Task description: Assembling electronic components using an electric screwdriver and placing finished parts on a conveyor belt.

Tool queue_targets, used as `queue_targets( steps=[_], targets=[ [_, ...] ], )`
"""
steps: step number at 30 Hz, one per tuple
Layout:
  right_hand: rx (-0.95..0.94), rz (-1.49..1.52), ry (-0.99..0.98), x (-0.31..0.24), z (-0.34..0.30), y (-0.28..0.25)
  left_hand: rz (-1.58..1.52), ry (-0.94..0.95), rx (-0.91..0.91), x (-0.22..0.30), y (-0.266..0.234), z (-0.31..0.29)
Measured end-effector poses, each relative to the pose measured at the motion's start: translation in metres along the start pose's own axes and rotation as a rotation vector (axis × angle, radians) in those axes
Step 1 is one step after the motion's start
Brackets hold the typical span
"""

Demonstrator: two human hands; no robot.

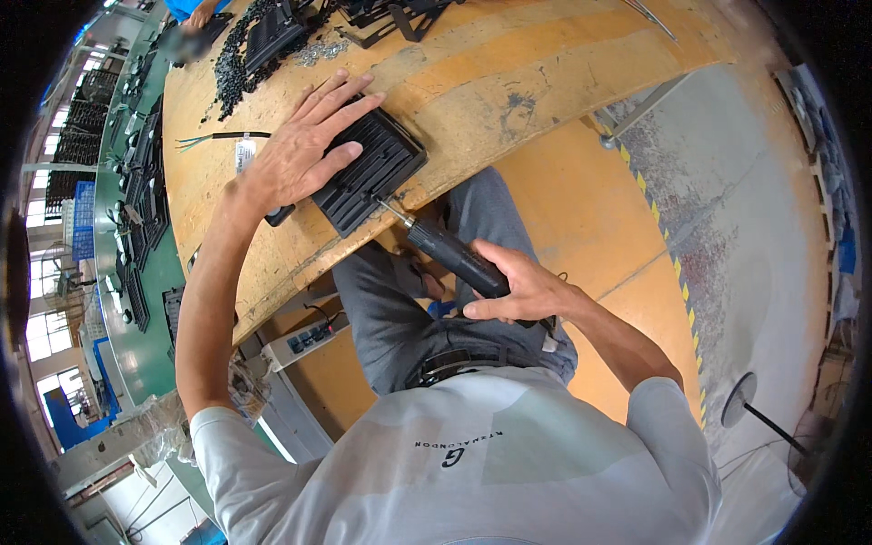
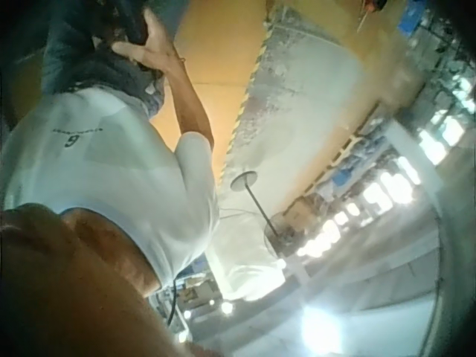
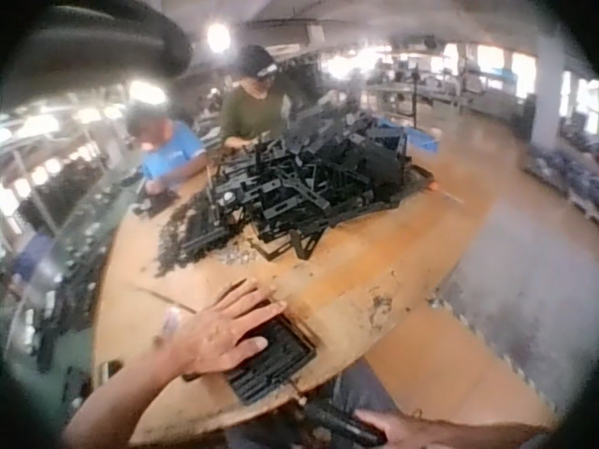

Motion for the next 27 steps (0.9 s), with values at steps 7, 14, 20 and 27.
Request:
queue_targets(
  steps=[7,14,20,27],
  targets=[
    [0.028,-0.17,-0.03,-0.016,-0.001,-0.007,-0.052,0.019,-0.085,-0.004,0.031,0.01],
    [0.032,-0.203,-0.041,-0.016,-0.001,-0.003,-0.106,-0.011,-0.059,-0.01,0.035,0.011],
    [0.02,0.145,0.086,-0.014,-0.011,0.035,-0.138,-0.007,-0.095,-0.009,0.037,0.01],
    [0.04,0.254,0.191,-0.026,-0.018,0.06,-0.112,-0.047,-0.134,-0.009,0.046,0.008]
  ],
)
Point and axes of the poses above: each hand's wrist, its own z-axis towards the middle knuckle, its own y-axis out of the palm, x = y × z, the point moved 9 cm from there along z, towards the middle knuckle, and after that the axes turned 6 degrees about z, right-handed, at the moved point
